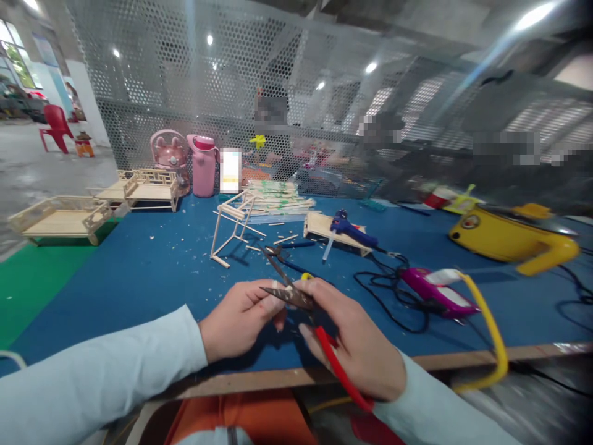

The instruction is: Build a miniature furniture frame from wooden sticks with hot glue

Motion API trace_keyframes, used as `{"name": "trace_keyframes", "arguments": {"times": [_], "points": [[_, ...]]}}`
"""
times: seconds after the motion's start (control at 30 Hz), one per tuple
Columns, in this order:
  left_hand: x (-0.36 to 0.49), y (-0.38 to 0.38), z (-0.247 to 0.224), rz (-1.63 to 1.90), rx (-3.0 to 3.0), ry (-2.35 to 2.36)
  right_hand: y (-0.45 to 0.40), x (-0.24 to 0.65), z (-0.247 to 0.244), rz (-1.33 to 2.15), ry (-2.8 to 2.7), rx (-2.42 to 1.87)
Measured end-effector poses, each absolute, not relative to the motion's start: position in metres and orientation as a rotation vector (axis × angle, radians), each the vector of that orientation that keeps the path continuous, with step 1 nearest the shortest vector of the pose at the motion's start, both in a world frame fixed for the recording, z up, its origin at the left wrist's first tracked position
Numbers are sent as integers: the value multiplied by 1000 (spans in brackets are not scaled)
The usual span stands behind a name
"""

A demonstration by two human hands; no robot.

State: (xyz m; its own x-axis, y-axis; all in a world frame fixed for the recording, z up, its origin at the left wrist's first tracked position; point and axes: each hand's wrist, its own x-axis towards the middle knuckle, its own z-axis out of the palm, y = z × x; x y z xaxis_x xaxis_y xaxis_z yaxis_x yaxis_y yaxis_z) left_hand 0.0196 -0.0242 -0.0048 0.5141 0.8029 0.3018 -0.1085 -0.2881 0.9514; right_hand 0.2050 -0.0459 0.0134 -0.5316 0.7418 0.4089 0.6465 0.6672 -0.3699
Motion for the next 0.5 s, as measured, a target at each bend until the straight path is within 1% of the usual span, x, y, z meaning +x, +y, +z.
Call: {"name": "trace_keyframes", "arguments": {"times": [0.3,0.5], "points": [[14,-26,-6,980,1764,560,-48,207,19,225,-2369,-989],[17,-28,-5,977,1758,552,-47,203,17,226,-2342,-911]]}}
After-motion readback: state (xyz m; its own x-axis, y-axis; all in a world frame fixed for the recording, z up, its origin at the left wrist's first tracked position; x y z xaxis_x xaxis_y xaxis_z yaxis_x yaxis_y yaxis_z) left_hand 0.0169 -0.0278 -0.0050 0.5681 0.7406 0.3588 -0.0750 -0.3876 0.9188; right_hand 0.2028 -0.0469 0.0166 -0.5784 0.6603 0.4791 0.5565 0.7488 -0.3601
